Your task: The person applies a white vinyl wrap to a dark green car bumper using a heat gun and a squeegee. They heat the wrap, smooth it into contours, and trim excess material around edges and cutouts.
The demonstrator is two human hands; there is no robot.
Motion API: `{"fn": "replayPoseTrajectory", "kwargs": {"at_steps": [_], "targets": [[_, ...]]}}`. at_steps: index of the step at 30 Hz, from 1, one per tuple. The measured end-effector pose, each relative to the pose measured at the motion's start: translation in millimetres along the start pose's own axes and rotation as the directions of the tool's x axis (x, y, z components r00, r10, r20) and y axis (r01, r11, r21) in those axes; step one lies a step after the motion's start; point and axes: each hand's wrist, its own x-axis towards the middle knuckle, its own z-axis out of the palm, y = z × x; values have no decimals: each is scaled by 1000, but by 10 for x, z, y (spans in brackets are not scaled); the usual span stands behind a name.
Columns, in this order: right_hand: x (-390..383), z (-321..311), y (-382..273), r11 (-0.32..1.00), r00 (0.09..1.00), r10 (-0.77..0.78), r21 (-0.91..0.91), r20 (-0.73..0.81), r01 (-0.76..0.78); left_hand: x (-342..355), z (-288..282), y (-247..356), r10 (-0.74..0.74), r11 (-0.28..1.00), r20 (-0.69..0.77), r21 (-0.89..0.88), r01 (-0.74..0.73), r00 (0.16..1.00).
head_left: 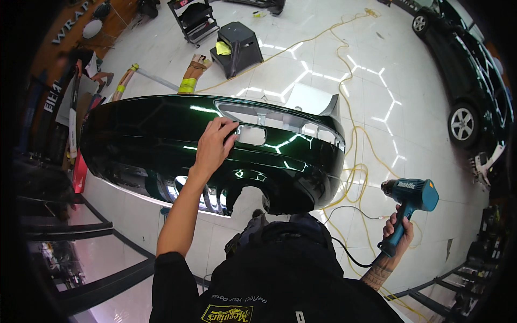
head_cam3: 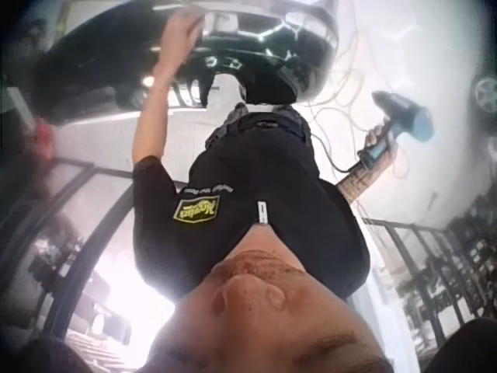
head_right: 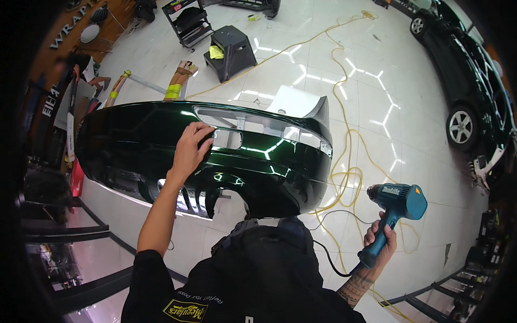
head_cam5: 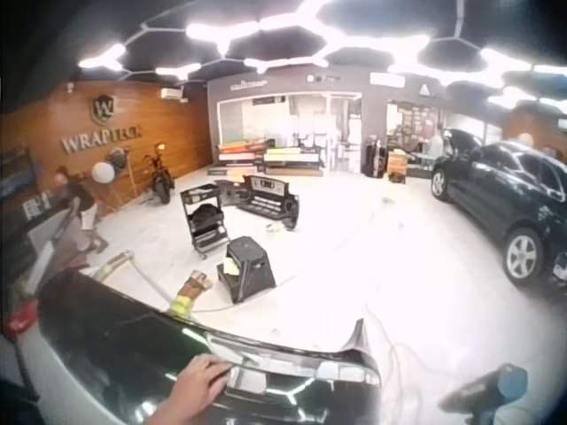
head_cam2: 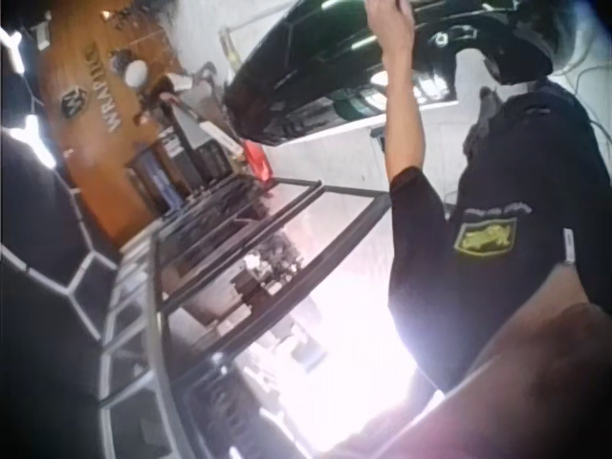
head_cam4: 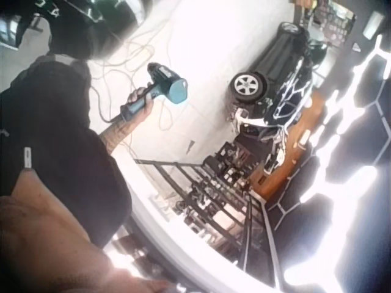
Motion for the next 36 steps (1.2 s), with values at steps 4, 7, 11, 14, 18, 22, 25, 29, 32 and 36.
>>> {"fn": "replayPoseTrajectory", "kwargs": {"at_steps": [4, 7, 11, 14, 18, 22, 25, 29, 32, 36], "targets": [[273, -298, -114, 999, 998, 20, -41, -54, -22, 229, 129, -11, -54, 993, 117, 112, 41, 992], [452, -468, -204, 998, 996, 39, -42, -83, -43, 299, 185, 133, -196, 977, 124, 105, 184, 973], [649, -639, -300, 997, 993, 71, -19, -97, -74, -53, 511, 521, -281, 956, -42, 74, 283, 959], [806, -701, -382, 996, 994, 84, -36, -75, -86, -251, 809, 853, -324, 922, -140, 175, 345, 936], [958, -696, -426, 995, 995, 90, -28, -45, -92, -275, 1019, 1042, -361, 869, -176, 293, 399, 916], [989, -669, -423, 985, 982, 168, -11, -85, -170, -388, 1035, 1061, -433, 818, -200, 321, 477, 879], [1067, -960, -378, 985, 985, 171, -19, 21, -171, -314, 1099, 1161, -428, 825, -227, 298, 481, 875], [1236, -1090, -368, 977, 978, 207, -50, 26, -205, -290, 1192, 1205, -468, 816, -270, 233, 529, 841], [1164, -716, -504, 955, 943, 296, -68, 151, -289, -294, 1210, 1207, -503, 791, -312, 209, 575, 806], [1205, -582, -554, 956, 944, 291, -84, 156, -281, -237, 1156, 1250, -601, 745, -290, 136, 654, 745]]}}
